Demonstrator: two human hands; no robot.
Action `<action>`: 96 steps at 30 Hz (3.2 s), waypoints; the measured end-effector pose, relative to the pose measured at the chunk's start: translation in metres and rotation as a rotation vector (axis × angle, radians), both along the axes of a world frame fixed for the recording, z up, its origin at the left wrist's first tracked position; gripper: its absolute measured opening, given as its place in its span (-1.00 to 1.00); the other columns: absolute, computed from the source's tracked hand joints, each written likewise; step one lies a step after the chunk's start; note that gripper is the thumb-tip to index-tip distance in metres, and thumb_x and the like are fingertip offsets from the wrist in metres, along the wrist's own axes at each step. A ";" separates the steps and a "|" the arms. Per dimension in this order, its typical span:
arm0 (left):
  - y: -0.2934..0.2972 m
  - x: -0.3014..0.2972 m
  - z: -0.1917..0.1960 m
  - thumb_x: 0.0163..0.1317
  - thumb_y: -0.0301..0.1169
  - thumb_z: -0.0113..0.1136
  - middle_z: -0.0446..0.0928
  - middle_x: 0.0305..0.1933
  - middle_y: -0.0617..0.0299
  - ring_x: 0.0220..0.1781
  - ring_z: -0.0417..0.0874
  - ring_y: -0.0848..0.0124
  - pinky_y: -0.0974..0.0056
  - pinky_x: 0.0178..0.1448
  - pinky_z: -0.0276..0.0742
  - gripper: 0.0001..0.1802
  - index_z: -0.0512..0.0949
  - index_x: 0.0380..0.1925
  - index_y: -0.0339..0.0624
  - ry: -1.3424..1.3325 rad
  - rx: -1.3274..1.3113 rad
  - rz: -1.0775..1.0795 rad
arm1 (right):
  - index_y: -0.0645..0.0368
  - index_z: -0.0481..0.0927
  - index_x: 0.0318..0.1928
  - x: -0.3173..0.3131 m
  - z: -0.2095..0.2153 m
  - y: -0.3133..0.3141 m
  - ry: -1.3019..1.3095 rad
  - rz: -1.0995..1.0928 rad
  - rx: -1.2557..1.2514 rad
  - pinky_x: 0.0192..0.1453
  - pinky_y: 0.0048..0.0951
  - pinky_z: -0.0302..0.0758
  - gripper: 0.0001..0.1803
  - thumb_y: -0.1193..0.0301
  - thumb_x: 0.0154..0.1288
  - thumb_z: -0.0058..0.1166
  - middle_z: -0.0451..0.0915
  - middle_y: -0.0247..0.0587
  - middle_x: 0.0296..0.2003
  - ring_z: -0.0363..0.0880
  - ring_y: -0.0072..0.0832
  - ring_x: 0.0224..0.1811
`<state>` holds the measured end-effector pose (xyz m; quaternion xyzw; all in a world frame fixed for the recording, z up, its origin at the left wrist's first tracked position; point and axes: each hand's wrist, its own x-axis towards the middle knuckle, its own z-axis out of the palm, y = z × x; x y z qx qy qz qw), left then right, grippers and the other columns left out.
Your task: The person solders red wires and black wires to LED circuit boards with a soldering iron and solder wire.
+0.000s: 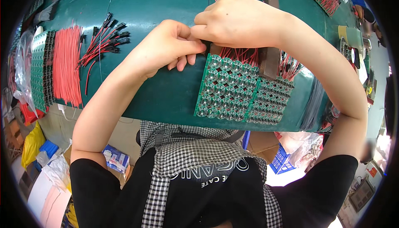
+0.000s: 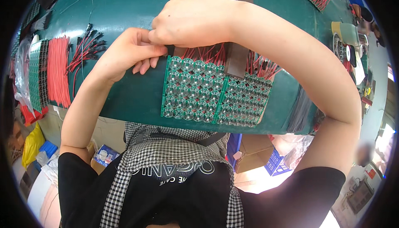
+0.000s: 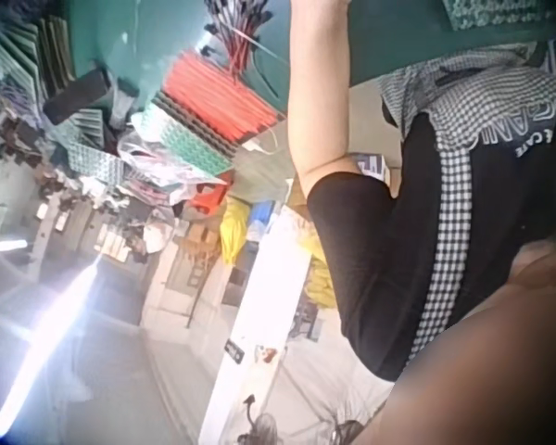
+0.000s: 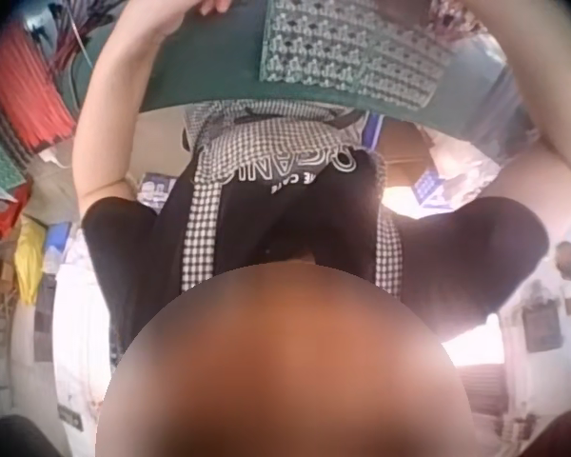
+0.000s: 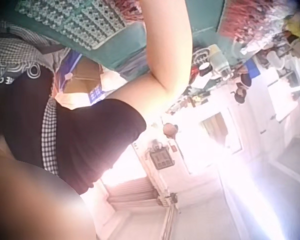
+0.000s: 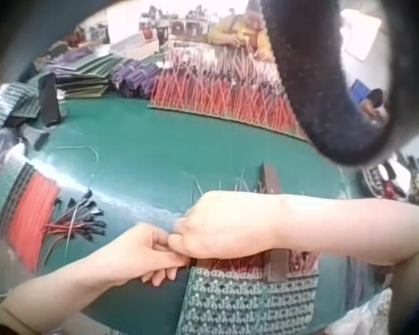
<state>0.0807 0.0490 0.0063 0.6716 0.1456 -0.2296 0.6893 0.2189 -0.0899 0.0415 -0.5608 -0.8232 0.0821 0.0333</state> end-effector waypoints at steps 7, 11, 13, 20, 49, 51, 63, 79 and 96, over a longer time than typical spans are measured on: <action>-0.007 -0.003 0.002 0.20 -0.38 0.23 0.51 -0.66 0.28 -0.79 0.40 0.63 0.52 -0.75 0.14 -0.80 0.58 -0.49 -0.31 0.055 -0.012 0.012 | 0.23 0.57 -0.47 0.002 0.003 -0.009 0.053 -0.023 -0.031 -0.29 -0.29 0.56 -0.89 0.44 0.07 0.08 0.59 -0.16 -0.49 0.64 -0.23 -0.33; -0.004 -0.009 0.007 0.20 -0.37 0.17 0.53 -0.61 0.26 -0.75 0.42 0.62 0.51 -0.73 0.17 -0.78 0.58 -0.36 -0.37 0.091 -0.028 -0.032 | 0.24 0.54 -0.54 0.001 0.003 -0.008 0.005 -0.032 -0.031 -0.31 -0.28 0.55 -0.88 0.44 0.01 0.09 0.54 -0.18 -0.55 0.62 -0.23 -0.38; -0.003 -0.011 0.009 0.19 -0.37 0.15 0.54 -0.59 0.25 -0.74 0.42 0.61 0.50 -0.72 0.18 -0.76 0.57 -0.30 -0.38 0.096 -0.053 -0.055 | 0.24 0.54 -0.56 0.001 0.002 -0.009 0.016 -0.027 -0.020 -0.32 -0.28 0.55 -0.88 0.44 0.00 0.09 0.53 -0.17 -0.56 0.62 -0.23 -0.39; -0.004 -0.018 0.012 0.14 -0.45 0.20 0.53 -0.51 0.27 -0.68 0.43 0.65 0.53 -0.66 0.21 -0.77 0.51 -0.24 -0.38 0.085 -0.071 -0.115 | 0.24 0.53 -0.58 -0.001 0.007 -0.010 0.034 -0.020 -0.015 -0.33 -0.30 0.55 -0.88 0.45 -0.04 0.10 0.52 -0.17 -0.57 0.62 -0.25 -0.40; -0.006 -0.018 0.007 0.14 -0.45 0.24 0.53 -0.51 0.32 -0.68 0.41 0.65 0.52 -0.63 0.21 -0.84 0.52 -0.32 -0.28 0.047 -0.098 -0.090 | 0.21 0.57 -0.50 -0.003 0.004 -0.012 0.158 -0.039 -0.088 -0.36 -0.23 0.53 -0.92 0.46 -0.04 0.15 0.51 -0.19 -0.55 0.62 -0.22 -0.41; -0.006 -0.018 0.006 0.14 -0.46 0.24 0.53 -0.51 0.32 -0.68 0.41 0.65 0.52 -0.63 0.21 -0.84 0.52 -0.31 -0.28 0.047 -0.102 -0.093 | 0.21 0.57 -0.51 -0.003 0.002 -0.013 0.203 -0.052 -0.090 -0.36 -0.22 0.53 -0.92 0.46 -0.03 0.16 0.51 -0.19 -0.55 0.62 -0.21 -0.42; -0.006 -0.018 0.006 0.14 -0.49 0.23 0.49 -0.53 0.37 -0.67 0.40 0.66 0.52 -0.63 0.22 -0.86 0.51 -0.31 -0.27 0.047 -0.128 -0.077 | 0.21 0.58 -0.47 -0.001 -0.004 -0.012 0.415 -0.138 -0.162 -0.29 -0.21 0.50 -0.93 0.50 0.00 0.20 0.50 -0.19 -0.49 0.58 -0.20 -0.35; -0.007 -0.018 0.006 0.13 -0.49 0.24 0.49 -0.54 0.39 -0.68 0.40 0.66 0.52 -0.63 0.22 -0.87 0.53 -0.32 -0.26 0.074 -0.101 -0.077 | 0.18 0.56 -0.44 0.001 -0.006 -0.016 0.430 -0.198 -0.159 -0.23 -0.24 0.50 -0.91 0.46 0.03 0.20 0.50 -0.24 -0.48 0.57 -0.24 -0.30; -0.005 -0.015 0.008 0.14 -0.46 0.26 0.49 -0.55 0.40 -0.68 0.41 0.65 0.51 -0.61 0.24 -0.87 0.54 -0.34 -0.25 0.099 -0.076 -0.095 | 0.18 0.58 -0.44 -0.004 -0.004 -0.015 0.420 -0.178 -0.147 -0.27 -0.23 0.50 -0.91 0.45 0.03 0.20 0.52 -0.24 -0.47 0.60 -0.24 -0.30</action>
